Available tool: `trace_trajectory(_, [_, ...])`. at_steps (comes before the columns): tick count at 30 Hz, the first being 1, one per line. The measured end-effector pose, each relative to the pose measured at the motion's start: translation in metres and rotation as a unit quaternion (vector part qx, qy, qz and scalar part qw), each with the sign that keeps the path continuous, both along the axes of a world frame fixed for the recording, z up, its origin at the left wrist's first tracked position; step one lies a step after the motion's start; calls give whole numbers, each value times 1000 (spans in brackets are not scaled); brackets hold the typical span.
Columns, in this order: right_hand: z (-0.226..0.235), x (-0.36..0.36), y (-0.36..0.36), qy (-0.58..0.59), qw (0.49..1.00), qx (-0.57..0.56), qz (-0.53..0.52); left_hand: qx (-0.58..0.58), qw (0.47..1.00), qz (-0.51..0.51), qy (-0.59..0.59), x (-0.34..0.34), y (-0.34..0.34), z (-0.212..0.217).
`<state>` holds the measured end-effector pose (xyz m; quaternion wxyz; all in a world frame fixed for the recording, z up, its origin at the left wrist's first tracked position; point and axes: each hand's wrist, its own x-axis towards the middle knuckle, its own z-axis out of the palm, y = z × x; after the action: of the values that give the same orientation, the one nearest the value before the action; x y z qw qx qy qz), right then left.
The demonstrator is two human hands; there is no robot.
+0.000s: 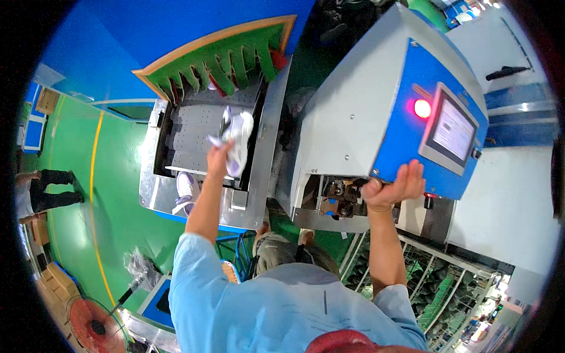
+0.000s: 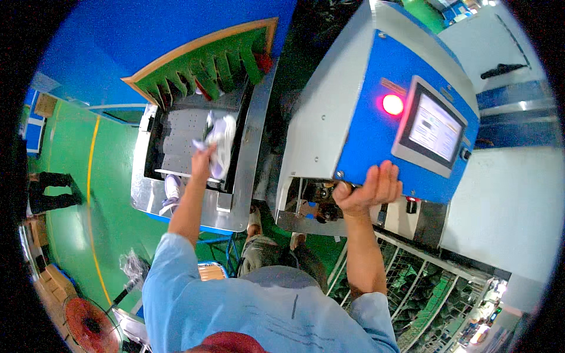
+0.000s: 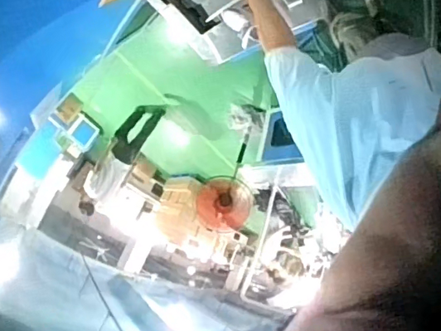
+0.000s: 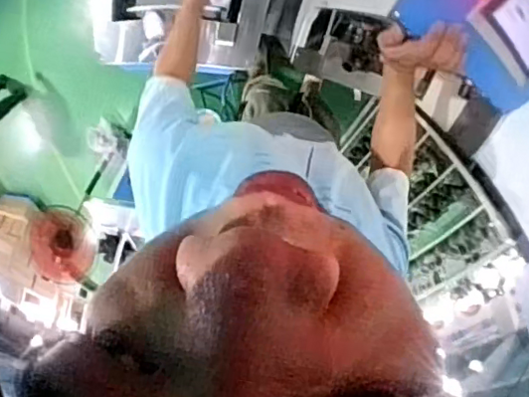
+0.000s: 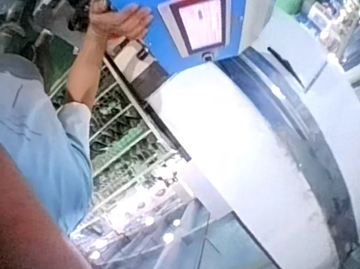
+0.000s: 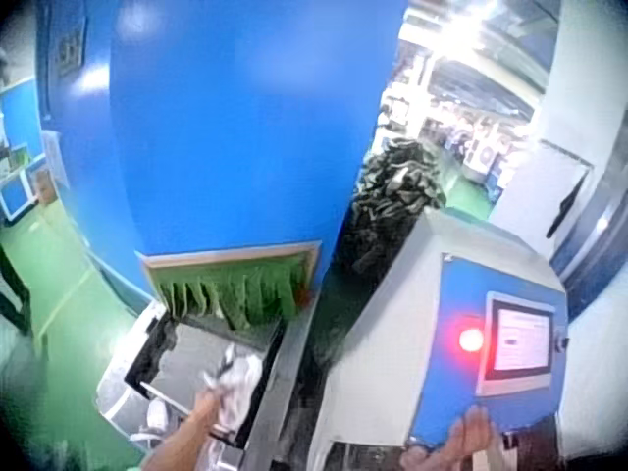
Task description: The person takes a shoe upper from a conveyor belt, places it into a machine to shape the heel, removes it, and repeats the process with subsequent shoe uppers and lasts.
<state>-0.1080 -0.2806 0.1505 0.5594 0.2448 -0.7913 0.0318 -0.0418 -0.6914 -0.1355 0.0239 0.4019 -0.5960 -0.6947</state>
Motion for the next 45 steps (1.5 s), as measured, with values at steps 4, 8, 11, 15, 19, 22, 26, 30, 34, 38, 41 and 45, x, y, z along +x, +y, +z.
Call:
trace_trajectory(4, [30, 43, -4, -210, 978, -6, 2, 238, 962, 46, 130, 93, 101, 104])
trace_trajectory(8, [10, 132, -6, -442, 818, -165, 328, 301, 916, -98, 247, 159, 208, 182])
trace_trajectory(11, [5, 148, 21, -695, 376, -455, 411, 279, 881, -163, 346, 175, 268, 238])
trace_trajectory(15, [20, 145, 91, -782, 198, -453, 380, 190, 920, -290, 182, 179, 293, 265])
trace_trajectory(19, [-9, 182, 141, -769, 100, -535, 336, 63, 909, -402, 90, 207, 337, 276])
trace_trajectory(22, [-38, 212, 182, -746, -13, -601, 286, -156, 826, -530, 110, 210, 345, 247])
trace_trajectory(26, [-82, 253, 218, -664, 136, -662, 319, 11, 881, -472, 33, 202, 374, 227])
trace_trajectory(30, [-43, 226, 227, -664, 149, -679, 277, 211, 862, -461, 13, 216, 367, 305])
trace_trajectory(34, [-56, 238, 244, -700, 45, -651, 290, 106, 924, -367, 30, 227, 370, 273])
trace_trajectory(38, [-61, 240, 236, -768, 147, -543, 307, 235, 901, -358, -71, 203, 369, 248])
trace_trajectory(41, [-41, 231, 227, -776, 150, -546, 278, 313, 896, -305, -71, 187, 387, 250])
trace_trajectory(45, [-49, 224, 215, -762, 259, -511, 301, 301, 917, -255, -63, 172, 387, 249])
